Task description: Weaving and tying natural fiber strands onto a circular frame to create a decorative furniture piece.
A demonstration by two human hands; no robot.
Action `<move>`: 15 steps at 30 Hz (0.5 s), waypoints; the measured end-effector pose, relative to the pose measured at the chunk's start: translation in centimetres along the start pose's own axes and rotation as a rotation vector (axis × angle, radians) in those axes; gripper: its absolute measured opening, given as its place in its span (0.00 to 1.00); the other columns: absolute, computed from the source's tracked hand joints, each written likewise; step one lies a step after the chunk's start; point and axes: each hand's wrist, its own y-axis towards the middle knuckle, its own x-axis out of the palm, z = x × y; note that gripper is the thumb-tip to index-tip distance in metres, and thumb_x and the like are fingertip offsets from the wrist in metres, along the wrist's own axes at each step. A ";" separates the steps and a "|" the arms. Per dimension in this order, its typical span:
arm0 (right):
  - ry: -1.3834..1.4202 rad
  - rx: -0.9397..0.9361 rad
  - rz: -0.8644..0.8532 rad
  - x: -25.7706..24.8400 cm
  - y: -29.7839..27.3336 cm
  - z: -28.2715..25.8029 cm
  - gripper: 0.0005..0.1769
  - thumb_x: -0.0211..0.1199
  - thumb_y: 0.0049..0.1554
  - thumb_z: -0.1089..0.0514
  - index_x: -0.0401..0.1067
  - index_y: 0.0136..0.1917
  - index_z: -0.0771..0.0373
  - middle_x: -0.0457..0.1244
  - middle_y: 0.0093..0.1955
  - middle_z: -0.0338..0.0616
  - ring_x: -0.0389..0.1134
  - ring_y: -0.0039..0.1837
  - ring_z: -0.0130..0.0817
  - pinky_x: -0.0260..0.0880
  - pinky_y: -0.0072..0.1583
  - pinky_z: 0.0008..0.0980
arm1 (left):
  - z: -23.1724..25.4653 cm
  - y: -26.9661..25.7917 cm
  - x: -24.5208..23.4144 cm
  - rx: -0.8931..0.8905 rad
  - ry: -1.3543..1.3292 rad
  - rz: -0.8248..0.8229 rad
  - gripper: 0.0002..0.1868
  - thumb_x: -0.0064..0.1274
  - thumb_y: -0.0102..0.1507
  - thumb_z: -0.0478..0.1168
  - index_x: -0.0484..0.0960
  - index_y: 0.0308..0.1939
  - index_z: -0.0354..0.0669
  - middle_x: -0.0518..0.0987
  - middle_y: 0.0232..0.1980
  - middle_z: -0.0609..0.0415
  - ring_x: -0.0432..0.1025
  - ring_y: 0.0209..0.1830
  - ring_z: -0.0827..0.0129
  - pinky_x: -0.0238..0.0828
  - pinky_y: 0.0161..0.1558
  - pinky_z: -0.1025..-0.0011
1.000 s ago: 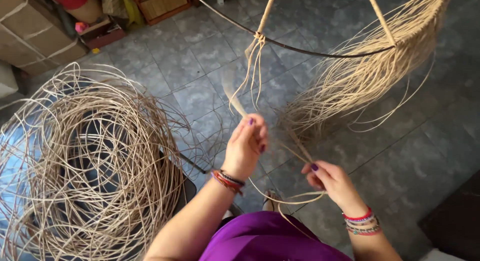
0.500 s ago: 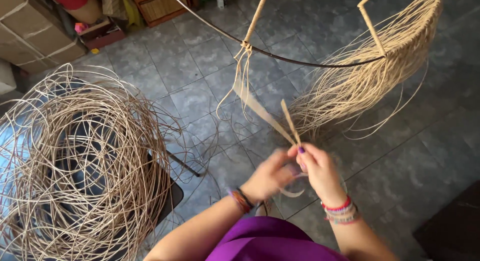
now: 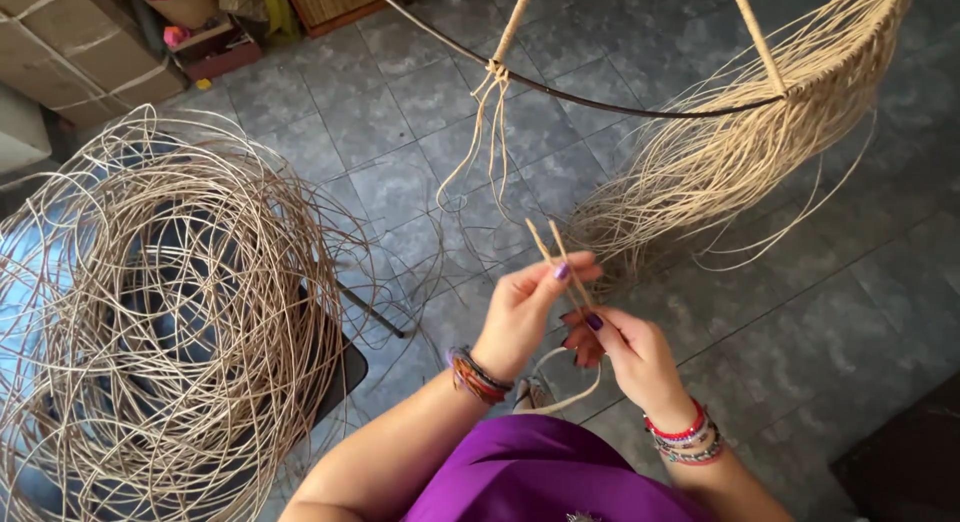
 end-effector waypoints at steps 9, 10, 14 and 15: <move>-0.154 0.052 -0.026 -0.8 -0.6 -0.7 0.18 0.51 0.65 0.57 0.82 0.51 0.63 0.61 0.26 0.36 0.57 0.28 0.25 0.58 0.33 0.27 | -0.3 -1.0 1.2 -0.063 -0.041 0.009 0.16 0.44 0.73 0.44 0.83 0.51 0.36 0.86 0.46 0.46 0.77 0.41 0.74 0.67 0.33 0.80; -0.152 0.056 -0.024 -1.4 -0.6 -0.4 0.18 0.51 0.65 0.57 0.82 0.51 0.63 0.61 0.26 0.36 0.57 0.28 0.25 0.58 0.33 0.27 | 0.7 -0.8 1.3 -0.067 -0.041 0.009 0.16 0.44 0.73 0.44 0.83 0.51 0.36 0.86 0.46 0.46 0.77 0.41 0.74 0.67 0.33 0.80; -0.288 0.041 0.070 -5.4 -1.5 1.3 0.14 0.60 0.59 0.60 0.84 0.54 0.60 0.76 0.53 0.39 0.74 0.52 0.23 0.69 0.54 0.21 | 4.1 0.5 -0.2 0.310 0.180 0.276 0.22 0.41 0.72 0.54 0.84 0.39 0.45 0.83 0.42 0.57 0.75 0.45 0.71 0.71 0.52 0.69; -0.363 0.070 0.108 -6.9 -1.9 1.9 0.14 0.61 0.59 0.60 0.84 0.53 0.59 0.77 0.51 0.37 0.73 0.47 0.21 0.67 0.49 0.20 | 4.8 1.0 -0.9 0.386 0.192 0.417 0.23 0.41 0.71 0.58 0.84 0.39 0.47 0.82 0.42 0.58 0.75 0.47 0.69 0.70 0.52 0.67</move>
